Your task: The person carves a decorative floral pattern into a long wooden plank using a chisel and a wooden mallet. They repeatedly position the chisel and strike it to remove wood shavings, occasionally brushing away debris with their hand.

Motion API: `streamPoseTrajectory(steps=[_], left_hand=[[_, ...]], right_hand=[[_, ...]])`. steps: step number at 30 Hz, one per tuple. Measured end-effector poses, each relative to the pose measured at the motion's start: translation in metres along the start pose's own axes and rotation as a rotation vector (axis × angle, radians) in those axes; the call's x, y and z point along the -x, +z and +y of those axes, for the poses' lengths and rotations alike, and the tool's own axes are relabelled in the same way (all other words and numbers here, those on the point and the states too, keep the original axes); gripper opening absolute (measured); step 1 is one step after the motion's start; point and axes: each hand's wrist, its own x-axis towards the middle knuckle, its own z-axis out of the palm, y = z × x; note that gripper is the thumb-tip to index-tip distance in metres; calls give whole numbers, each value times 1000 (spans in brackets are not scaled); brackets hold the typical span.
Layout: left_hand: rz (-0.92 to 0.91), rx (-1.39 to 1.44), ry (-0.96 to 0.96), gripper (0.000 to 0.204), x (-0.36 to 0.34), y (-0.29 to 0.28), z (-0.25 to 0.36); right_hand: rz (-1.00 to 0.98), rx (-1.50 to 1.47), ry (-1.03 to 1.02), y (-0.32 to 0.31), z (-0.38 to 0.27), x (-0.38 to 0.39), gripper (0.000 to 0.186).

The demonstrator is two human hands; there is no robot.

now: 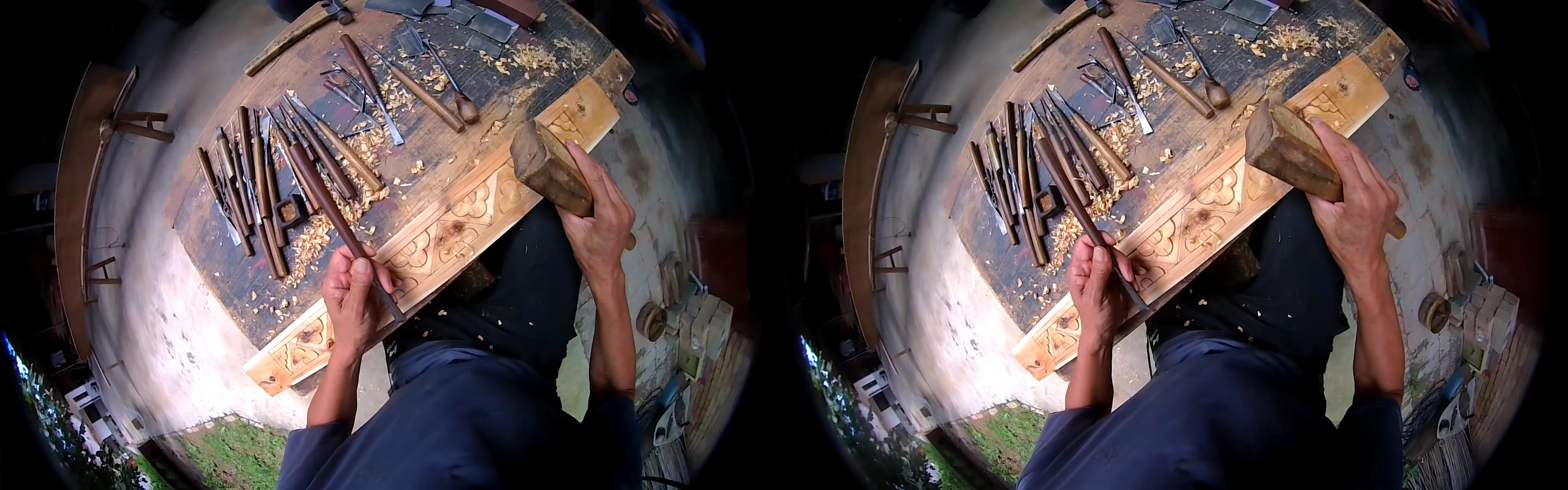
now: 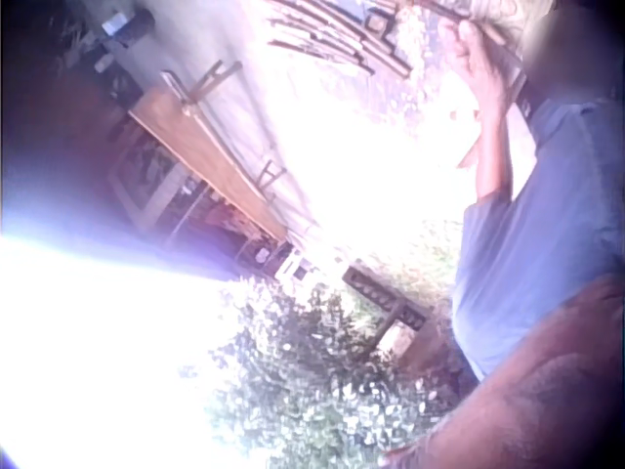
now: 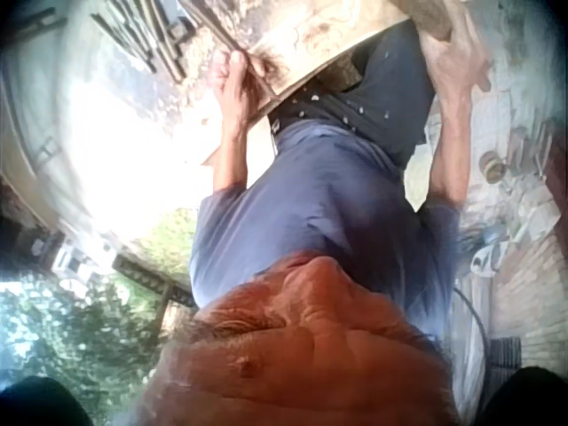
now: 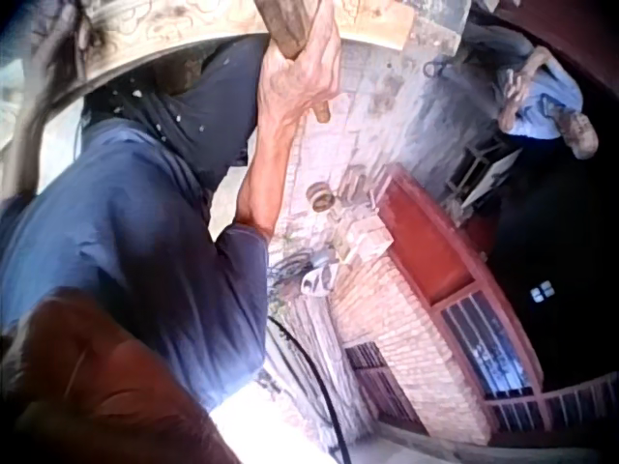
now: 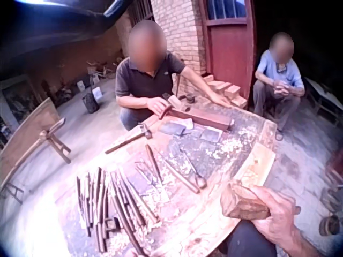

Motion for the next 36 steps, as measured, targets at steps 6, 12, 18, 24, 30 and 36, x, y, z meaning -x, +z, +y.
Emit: streamPoseTrajectory(steps=[6, 12, 18, 24, 30, 36], left_hand=[[356, -296, 126, 22, 8, -30, 15], [346, -465, 96, 20, -20, -34, 36], [344, -848, 73, 27, -63, -26, 32], [274, -1184, 261, 52, -106, 19, 26], [243, -1386, 326, 48, -130, 32, 10], [190, -1566, 276, 39, -144, 35, 9]], right_hand=[[148, 141, 109, 16, 2, 53, 73], [142, 267, -26, 20, 5, 49, 74], [137, 257, 4, 21, 4, 51, 71], [133, 222, 11, 18, 2, 50, 67], [115, 212, 28, 18, 1, 48, 66], [143, 187, 25, 19, 6, 49, 67]])
